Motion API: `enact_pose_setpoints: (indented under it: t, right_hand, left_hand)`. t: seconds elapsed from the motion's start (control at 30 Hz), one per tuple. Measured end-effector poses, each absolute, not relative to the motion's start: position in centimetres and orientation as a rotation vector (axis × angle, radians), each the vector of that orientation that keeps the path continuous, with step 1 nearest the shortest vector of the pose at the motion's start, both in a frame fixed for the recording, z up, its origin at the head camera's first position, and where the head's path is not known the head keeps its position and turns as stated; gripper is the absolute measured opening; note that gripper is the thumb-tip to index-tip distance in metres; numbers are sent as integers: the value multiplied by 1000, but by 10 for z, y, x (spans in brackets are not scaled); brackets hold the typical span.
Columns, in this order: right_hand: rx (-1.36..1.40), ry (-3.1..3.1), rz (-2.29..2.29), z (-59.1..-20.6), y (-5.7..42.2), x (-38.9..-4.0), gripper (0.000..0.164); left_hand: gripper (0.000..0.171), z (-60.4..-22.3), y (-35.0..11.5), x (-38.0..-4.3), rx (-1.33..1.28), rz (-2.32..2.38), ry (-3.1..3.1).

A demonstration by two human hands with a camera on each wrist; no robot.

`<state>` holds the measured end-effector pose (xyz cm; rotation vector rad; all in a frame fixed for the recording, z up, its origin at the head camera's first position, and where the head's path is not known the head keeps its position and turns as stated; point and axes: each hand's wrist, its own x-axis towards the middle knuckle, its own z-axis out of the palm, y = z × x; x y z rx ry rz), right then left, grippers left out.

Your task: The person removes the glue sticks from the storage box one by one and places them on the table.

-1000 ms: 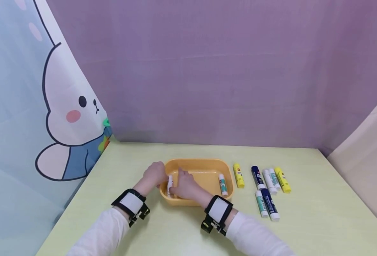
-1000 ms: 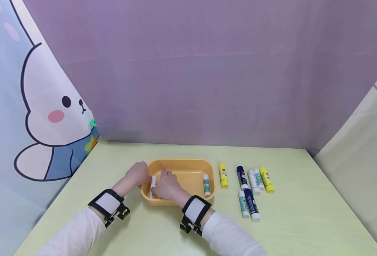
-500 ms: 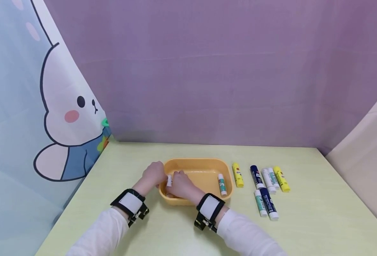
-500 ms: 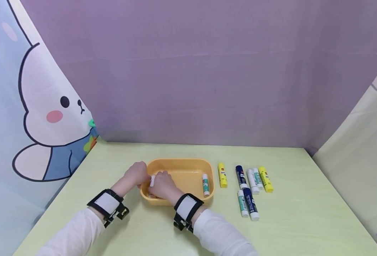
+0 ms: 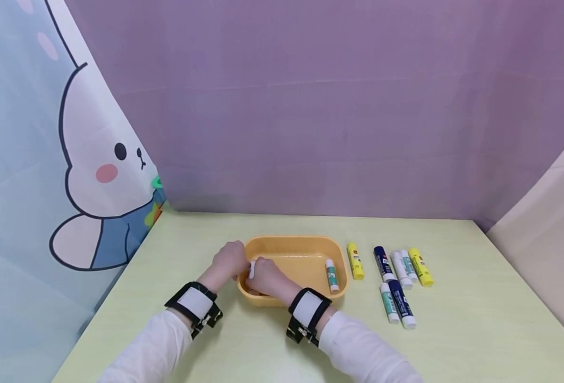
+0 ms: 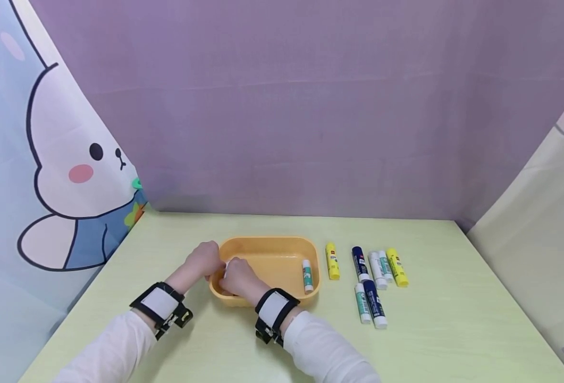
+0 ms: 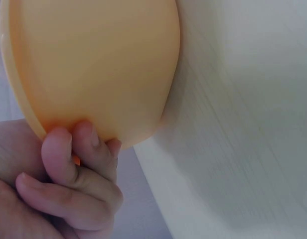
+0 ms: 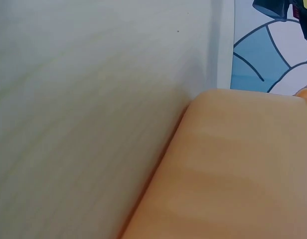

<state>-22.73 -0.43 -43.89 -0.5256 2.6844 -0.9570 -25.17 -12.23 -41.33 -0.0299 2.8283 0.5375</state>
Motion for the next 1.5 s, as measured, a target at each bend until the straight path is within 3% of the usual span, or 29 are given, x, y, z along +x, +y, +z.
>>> enact_pose_setpoints:
  t: [0.63, 0.97, 1.5]
  right_hand:
    - [-519, 2611, -1035, -437, 3, -229, 11]
    - [-443, 2553, -1066, -412, 26, -233, 9]
    - [-319, 2607, -1018, -358, 89, -236, 57]
  left_hand:
    - [10, -412, -122, -252, -27, 546, 2839]
    - [9, -408, -121, -252, -60, 531, 2803]
    - [14, -410, -120, -252, -72, 510, 2812]
